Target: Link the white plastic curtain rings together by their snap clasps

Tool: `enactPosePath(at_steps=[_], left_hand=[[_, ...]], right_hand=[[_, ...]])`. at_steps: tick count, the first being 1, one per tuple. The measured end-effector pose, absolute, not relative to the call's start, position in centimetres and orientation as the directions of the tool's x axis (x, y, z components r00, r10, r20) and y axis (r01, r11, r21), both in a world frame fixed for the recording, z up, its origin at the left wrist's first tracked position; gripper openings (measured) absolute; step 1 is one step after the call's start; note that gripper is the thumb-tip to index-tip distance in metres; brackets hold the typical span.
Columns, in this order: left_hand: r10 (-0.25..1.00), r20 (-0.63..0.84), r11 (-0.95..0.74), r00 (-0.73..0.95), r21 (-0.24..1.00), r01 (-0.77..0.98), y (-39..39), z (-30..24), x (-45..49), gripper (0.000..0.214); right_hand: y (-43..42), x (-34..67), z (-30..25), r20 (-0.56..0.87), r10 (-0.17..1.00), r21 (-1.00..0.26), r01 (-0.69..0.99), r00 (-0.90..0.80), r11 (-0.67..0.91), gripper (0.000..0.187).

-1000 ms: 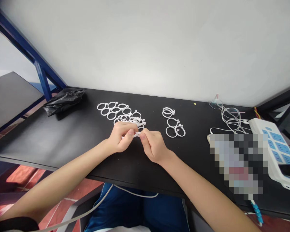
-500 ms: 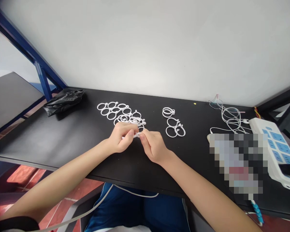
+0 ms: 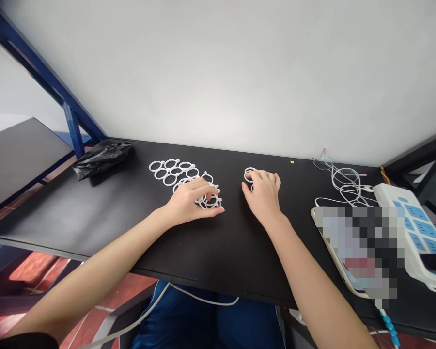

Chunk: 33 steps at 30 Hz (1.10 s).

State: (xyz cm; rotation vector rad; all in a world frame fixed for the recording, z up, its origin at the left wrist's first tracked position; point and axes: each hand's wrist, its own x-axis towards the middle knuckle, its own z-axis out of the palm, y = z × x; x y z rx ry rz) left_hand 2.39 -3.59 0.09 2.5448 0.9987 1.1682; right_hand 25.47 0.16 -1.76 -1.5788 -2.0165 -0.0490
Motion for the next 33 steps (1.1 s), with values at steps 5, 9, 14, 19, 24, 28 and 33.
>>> enactPosePath(at_steps=[5, 9, 14, 19, 24, 28, 33], left_hand=[[0.618, 0.558, -0.782, 0.554, 0.364, 0.506, -3.0, -0.2, 2.1, 0.033], [0.64, 0.508, -0.761, 0.577, 0.31, 0.571, -3.0, -0.5, 2.0, 0.033], [0.644, 0.452, -0.762, 0.617, 0.309, 0.569, -2.9, -1.0, 1.9, 0.032], [0.663, 0.44, -0.745, 0.605, 0.315, 0.588, -2.8, -1.2, 1.8, 0.036], [0.67, 0.457, -0.738, 0.585, 0.33, 0.588, -3.1, -0.7, 2.1, 0.044], [0.697, 0.537, -0.713, 0.475, 0.445, 0.542, -3.6, 0.0, 2.4, 0.053], [0.679, 0.592, -0.727, 0.433, 0.466, 0.504, -3.9, 0.3, 2.3, 0.056]], right_hand=[[0.4, 25.3, -2.8, 0.429, 0.892, -0.316, 0.902, -0.14, 0.294, 0.014], [0.0, 24.9, -2.4, 0.444, 0.877, -0.338, 0.872, -0.184, 0.354, 0.014], [-0.2, 24.5, -2.1, 0.467, 0.859, -0.342, 0.852, -0.211, 0.395, 0.014], [-0.4, 24.3, -1.6, 0.55, 0.815, -0.375, 0.817, -0.184, 0.438, 0.011], [-1.2, 23.3, -0.2, 0.792, 0.596, -0.331, 0.728, -0.132, 0.601, 0.017], [-2.2, 22.0, 0.1, 0.86, 0.445, -0.23, 0.588, -0.25, 0.776, 0.014], [-3.0, 20.9, -0.4, 0.871, 0.367, -0.248, 0.354, -0.326, 0.902, 0.017]])
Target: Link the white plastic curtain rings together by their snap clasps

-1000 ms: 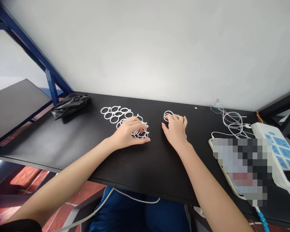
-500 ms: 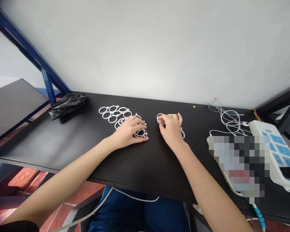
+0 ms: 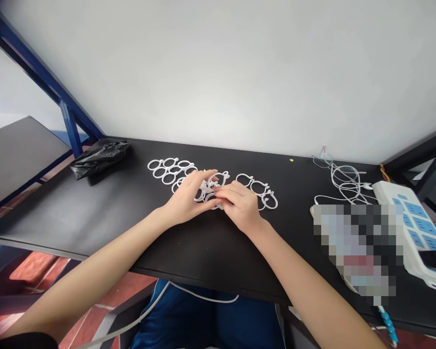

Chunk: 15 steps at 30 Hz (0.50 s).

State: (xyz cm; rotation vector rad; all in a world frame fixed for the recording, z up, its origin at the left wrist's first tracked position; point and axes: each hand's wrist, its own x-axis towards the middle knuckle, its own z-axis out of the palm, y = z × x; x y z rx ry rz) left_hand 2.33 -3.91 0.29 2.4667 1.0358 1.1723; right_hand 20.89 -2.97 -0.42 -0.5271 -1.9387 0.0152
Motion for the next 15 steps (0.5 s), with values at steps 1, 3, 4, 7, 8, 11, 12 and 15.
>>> enactPosePath(at_steps=[1, 3, 4, 7, 8, 11, 12, 15], left_hand=[[0.667, 0.603, -0.738, 0.438, 0.452, 0.501, -3.92, 0.26, 2.3, 0.053], [0.642, 0.623, -0.758, 0.447, 0.428, 0.492, -3.92, 0.17, 2.29, 0.05], [0.63, 0.633, -0.767, 0.449, 0.417, 0.488, -3.91, 0.12, 2.3, 0.051], [0.607, 0.658, -0.781, 0.446, 0.391, 0.487, -3.85, 0.02, 2.37, 0.054], [0.6, 0.666, -0.785, 0.443, 0.384, 0.486, -3.82, 0.01, 2.4, 0.055], [0.575, 0.693, -0.802, 0.436, 0.372, 0.467, -3.77, 0.02, 2.49, 0.055], [0.567, 0.701, -0.808, 0.433, 0.37, 0.458, -3.78, 0.03, 2.54, 0.054], [0.56, 0.715, -0.813, 0.419, 0.377, 0.444, -3.95, 0.08, 2.68, 0.055]], right_hand=[[-3.06, 20.81, -0.45, 0.871, 0.365, -0.248, 0.349, -0.329, 0.904, 0.017], [-3.19, 20.8, -0.44, 0.867, 0.374, -0.25, 0.362, -0.331, 0.898, 0.018], [-3.23, 20.84, -0.44, 0.863, 0.382, -0.254, 0.37, -0.331, 0.894, 0.018], [-3.27, 21.0, -0.51, 0.852, 0.403, -0.274, 0.372, -0.334, 0.887, 0.018], [-3.27, 21.03, -0.56, 0.851, 0.404, -0.276, 0.369, -0.334, 0.887, 0.019], [-3.24, 20.94, -0.67, 0.859, 0.389, -0.264, 0.363, -0.332, 0.894, 0.023], [-3.24, 20.86, -0.67, 0.862, 0.381, -0.258, 0.359, -0.333, 0.897, 0.024], [-3.26, 20.56, -0.56, 0.865, 0.363, -0.248, 0.333, -0.346, 0.91, 0.028]])
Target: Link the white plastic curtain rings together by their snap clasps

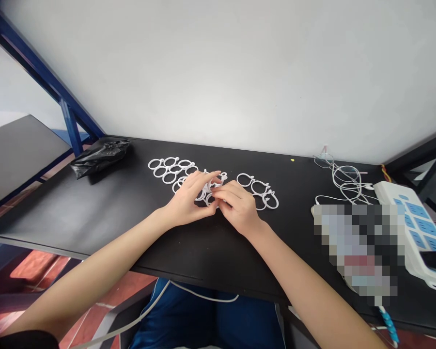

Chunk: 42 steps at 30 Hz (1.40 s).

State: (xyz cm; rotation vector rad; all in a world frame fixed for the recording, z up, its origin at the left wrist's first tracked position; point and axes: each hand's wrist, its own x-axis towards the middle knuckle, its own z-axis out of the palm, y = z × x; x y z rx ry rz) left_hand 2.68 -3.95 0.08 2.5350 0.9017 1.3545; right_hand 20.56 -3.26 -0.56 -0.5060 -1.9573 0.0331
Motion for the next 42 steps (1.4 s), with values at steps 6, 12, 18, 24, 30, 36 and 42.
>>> enactPosePath(at_steps=[6, 12, 18, 24, 30, 36, 42], left_hand=[[0.57, 0.701, -0.813, 0.428, 0.406, 0.418, -4.1, 0.4, 2.6, 0.054], [0.557, 0.743, -0.81, 0.372, 0.386, 0.442, -3.4, 0.4, 2.3, 0.046], [0.549, 0.748, -0.814, 0.373, 0.375, 0.444, -3.1, -0.1, 2.2, 0.048], [0.474, 0.801, -0.854, 0.366, 0.317, 0.412, -3.0, -0.2, 2.3, 0.045], [0.728, 0.643, -0.684, 0.238, 0.657, 0.317, -3.6, 1.0, 2.3, 0.042], [0.878, 0.407, -0.427, 0.253, 0.904, 0.028, -3.7, 1.5, 2.2, 0.041], [0.861, 0.396, -0.395, 0.319, 0.916, -0.074, -3.6, 1.7, 2.3, 0.038]], right_hand=[[-3.4, 20.2, -0.4, 0.862, 0.354, -0.24, 0.322, -0.363, 0.916, 0.028], [-3.6, 20.3, -0.2, 0.868, 0.36, -0.243, 0.341, -0.342, 0.908, 0.031], [-3.9, 20.2, -0.2, 0.859, 0.392, -0.301, 0.295, -0.33, 0.907, 0.038], [-4.3, 20.1, 0.0, 0.849, 0.42, -0.334, 0.288, -0.322, 0.897, 0.035], [-4.1, 20.6, -0.5, 0.803, 0.588, -0.512, 0.389, -0.1, 0.766, 0.023], [-3.8, 20.8, -1.2, 0.727, 0.681, -0.595, 0.412, -0.09, 0.69, 0.02], [-3.9, 20.6, -1.0, 0.662, 0.719, -0.625, 0.374, -0.212, 0.685, 0.019]])
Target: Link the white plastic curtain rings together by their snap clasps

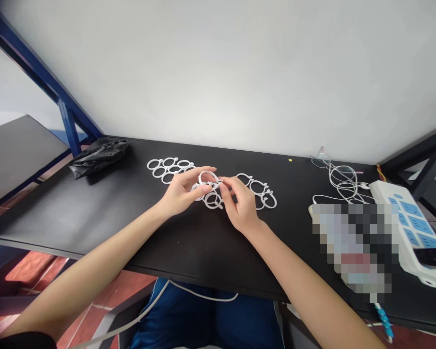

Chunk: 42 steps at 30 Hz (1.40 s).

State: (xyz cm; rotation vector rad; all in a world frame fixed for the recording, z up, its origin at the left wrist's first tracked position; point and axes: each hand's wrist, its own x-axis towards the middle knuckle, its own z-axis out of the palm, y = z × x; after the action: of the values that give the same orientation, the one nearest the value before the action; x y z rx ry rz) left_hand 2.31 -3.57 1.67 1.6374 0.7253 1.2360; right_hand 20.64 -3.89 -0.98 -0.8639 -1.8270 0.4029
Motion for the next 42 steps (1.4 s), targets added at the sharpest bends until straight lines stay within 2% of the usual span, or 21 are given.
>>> enactPosePath(at_steps=[5, 19, 25, 32, 42], left_hand=[[0.856, 0.39, -0.397, 0.339, 0.916, -0.052, -3.66, 1.82, 2.32, 0.037], [0.872, 0.342, -0.415, 0.349, 0.896, 0.158, -4.29, 2.0, 2.28, 0.031], [0.859, 0.375, -0.456, 0.349, 0.87, 0.187, -4.33, 2.0, 2.3, 0.025], [0.838, 0.411, -0.499, 0.359, 0.843, 0.202, -4.19, 1.83, 2.31, 0.026], [0.816, 0.443, -0.543, 0.372, 0.808, 0.23, -4.31, 1.94, 2.28, 0.027]], right_hand=[[-4.1, 20.58, -0.42, 0.676, 0.701, -0.618, 0.343, -0.228, 0.708, 0.011], [-4.69, 20.4, 0.06, 0.718, 0.608, -0.519, 0.323, -0.338, 0.792, 0.01], [-4.63, 20.49, -0.19, 0.707, 0.619, -0.522, 0.337, -0.344, 0.783, 0.01], [-4.62, 20.7, -0.64, 0.688, 0.622, -0.505, 0.368, -0.374, 0.78, 0.02], [-4.69, 20.68, -0.58, 0.717, 0.591, -0.478, 0.356, -0.369, 0.803, 0.019]])
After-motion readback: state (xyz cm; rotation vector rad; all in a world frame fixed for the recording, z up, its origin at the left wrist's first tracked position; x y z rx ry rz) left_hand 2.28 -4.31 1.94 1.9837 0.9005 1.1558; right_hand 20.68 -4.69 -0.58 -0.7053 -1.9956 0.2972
